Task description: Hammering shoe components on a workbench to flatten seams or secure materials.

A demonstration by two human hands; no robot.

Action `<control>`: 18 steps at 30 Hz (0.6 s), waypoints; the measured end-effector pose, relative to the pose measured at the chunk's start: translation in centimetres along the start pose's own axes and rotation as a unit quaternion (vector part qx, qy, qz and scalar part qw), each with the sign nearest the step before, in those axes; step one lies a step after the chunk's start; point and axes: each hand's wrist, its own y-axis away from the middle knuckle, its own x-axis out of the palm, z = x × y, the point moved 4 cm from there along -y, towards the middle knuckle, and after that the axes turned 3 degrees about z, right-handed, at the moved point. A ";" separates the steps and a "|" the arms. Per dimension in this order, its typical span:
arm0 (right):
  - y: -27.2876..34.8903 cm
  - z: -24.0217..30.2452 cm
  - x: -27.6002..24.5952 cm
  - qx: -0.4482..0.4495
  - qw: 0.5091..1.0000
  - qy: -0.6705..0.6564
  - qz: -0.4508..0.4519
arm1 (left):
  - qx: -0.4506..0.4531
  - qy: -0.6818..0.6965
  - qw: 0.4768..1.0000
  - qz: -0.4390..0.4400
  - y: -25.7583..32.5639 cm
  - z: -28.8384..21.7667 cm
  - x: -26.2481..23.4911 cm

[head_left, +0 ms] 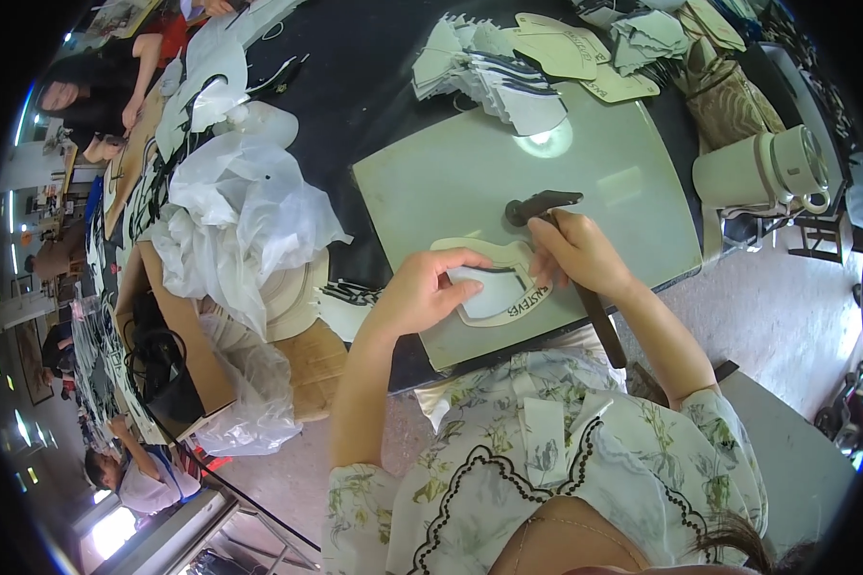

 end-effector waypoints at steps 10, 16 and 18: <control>-0.2 -0.3 0.0 -0.007 1.000 0.001 -0.002 | 0.013 0.068 0.998 -0.015 -0.9 1.2 0.5; -0.1 0.0 0.1 -0.007 1.000 0.002 -0.004 | -0.007 0.037 0.999 -0.021 -1.4 1.1 0.7; 0.0 0.0 0.2 -0.004 1.000 0.001 -0.007 | -0.014 0.026 0.999 -0.016 -1.4 0.9 0.7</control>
